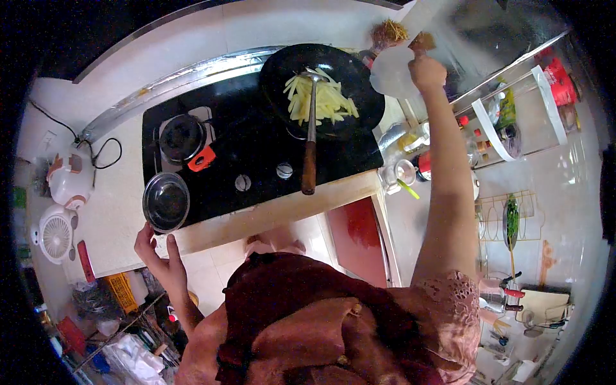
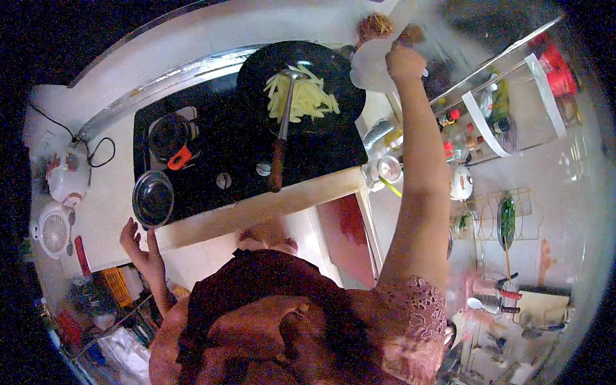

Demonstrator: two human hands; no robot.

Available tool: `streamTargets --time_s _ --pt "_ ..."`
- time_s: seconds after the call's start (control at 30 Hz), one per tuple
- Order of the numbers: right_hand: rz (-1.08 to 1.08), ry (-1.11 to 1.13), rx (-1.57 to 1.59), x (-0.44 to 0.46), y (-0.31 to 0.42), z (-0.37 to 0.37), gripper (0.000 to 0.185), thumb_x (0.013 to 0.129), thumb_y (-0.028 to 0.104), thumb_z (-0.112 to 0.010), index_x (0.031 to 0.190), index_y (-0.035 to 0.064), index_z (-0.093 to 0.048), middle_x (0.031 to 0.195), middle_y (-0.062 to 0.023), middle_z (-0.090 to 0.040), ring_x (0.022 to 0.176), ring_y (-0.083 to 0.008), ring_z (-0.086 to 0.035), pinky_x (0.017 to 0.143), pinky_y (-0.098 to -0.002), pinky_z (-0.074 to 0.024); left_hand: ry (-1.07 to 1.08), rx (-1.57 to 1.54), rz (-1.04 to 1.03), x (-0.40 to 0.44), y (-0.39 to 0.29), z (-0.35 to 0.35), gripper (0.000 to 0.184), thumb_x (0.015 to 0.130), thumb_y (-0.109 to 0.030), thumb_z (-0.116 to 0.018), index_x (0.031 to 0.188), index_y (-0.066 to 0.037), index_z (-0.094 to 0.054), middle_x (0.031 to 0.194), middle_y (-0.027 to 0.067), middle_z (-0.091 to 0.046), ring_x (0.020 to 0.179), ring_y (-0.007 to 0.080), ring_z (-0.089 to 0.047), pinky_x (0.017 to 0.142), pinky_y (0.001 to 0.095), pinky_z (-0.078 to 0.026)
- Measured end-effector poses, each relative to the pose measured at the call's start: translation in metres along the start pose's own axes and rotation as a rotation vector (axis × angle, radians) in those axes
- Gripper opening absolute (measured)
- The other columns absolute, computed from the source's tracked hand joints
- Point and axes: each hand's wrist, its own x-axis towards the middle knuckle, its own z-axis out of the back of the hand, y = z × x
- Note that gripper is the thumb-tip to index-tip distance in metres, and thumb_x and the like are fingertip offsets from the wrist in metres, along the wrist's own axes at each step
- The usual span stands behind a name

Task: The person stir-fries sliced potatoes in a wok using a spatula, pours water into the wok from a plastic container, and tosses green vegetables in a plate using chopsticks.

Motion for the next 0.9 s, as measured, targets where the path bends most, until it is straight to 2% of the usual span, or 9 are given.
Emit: streamTargets --time_s 0.1,0.23,0.33,0.37,0.57,0.67,0.9 --pt "-0.006 -0.039 0.036 0.008 0.028 0.001 0.031 0.087 0.026 -0.041 0.1 0.0099 -0.063 0.091 -0.016 -0.067 0.085 -0.0355 -0.065 0.077 -0.0478 -0.049 0.001 0.007 0.012 -0.002 0.004 0.004 0.047 0.083 -0.009 -0.061 0.127 -0.004 -0.045 0.121 0.0127 -0.046 0.112 0.0254 -0.046 0.09 0.0384 -0.037" --pt "0.02 -0.063 0.026 0.021 0.07 0.001 0.033 0.09 0.024 -0.035 0.102 0.0113 -0.063 0.097 -0.0125 -0.068 0.09 -0.0309 -0.065 0.083 -0.0487 -0.0427 -0.007 0.008 0.046 -0.008 0.01 0.009 0.048 0.083 -0.008 -0.061 0.127 -0.004 -0.044 0.121 0.0129 -0.046 0.112 0.0257 -0.046 0.09 0.0383 -0.037" --pt "0.034 -0.056 0.054 0.031 0.101 0.005 0.032 0.09 0.023 -0.036 0.107 0.0118 -0.061 0.097 -0.0109 -0.068 0.091 -0.0303 -0.065 0.082 -0.0495 -0.0434 -0.023 0.027 0.037 -0.013 0.015 0.014 0.048 0.083 -0.008 -0.061 0.127 -0.004 -0.044 0.122 0.0131 -0.046 0.112 0.0259 -0.046 0.09 0.0383 -0.037" --pt "0.05 -0.116 0.093 0.031 0.112 0.005 0.031 0.089 0.023 -0.038 0.109 0.0114 -0.058 0.096 -0.0118 -0.068 0.09 -0.0305 -0.065 0.082 -0.0498 -0.0439 -0.028 0.04 0.027 -0.014 0.015 0.016 0.048 0.083 -0.008 -0.061 0.127 -0.004 -0.044 0.122 0.0132 -0.046 0.112 0.0259 -0.046 0.089 0.0384 -0.037" --pt "0.205 -0.144 0.135 0.023 0.155 0.016 0.027 0.086 0.021 -0.042 0.104 0.0088 -0.058 0.091 -0.0148 -0.068 0.085 -0.0314 -0.066 0.079 -0.0493 -0.047 -0.043 0.041 0.084 -0.018 0.015 0.025 0.046 0.084 -0.01 -0.061 0.126 -0.004 -0.045 0.12 0.0133 -0.047 0.11 0.0259 -0.047 0.09 0.0383 -0.038" --pt "0.279 -0.135 0.145 0.006 0.158 0.033 0.028 0.086 0.027 -0.046 0.107 0.0099 -0.055 0.087 -0.0206 -0.066 0.079 -0.0342 -0.066 0.071 -0.0476 -0.0507 -0.05 0.019 0.087 -0.018 0.023 0.022 0.046 0.084 -0.01 -0.062 0.126 -0.004 -0.045 0.12 0.0132 -0.047 0.109 0.0257 -0.048 0.09 0.0381 -0.039" --pt "0.291 -0.129 0.255 -0.046 0.125 0.079 0.034 0.085 0.029 -0.052 0.117 0.0164 -0.055 0.088 -0.0212 -0.065 0.081 -0.0361 -0.064 0.073 -0.0468 -0.0492 -0.009 -0.054 0.04 -0.008 0.015 0.01 0.045 0.083 -0.006 -0.06 0.125 -0.003 -0.045 0.12 0.0131 -0.047 0.109 0.0248 -0.048 0.092 0.0375 -0.039"
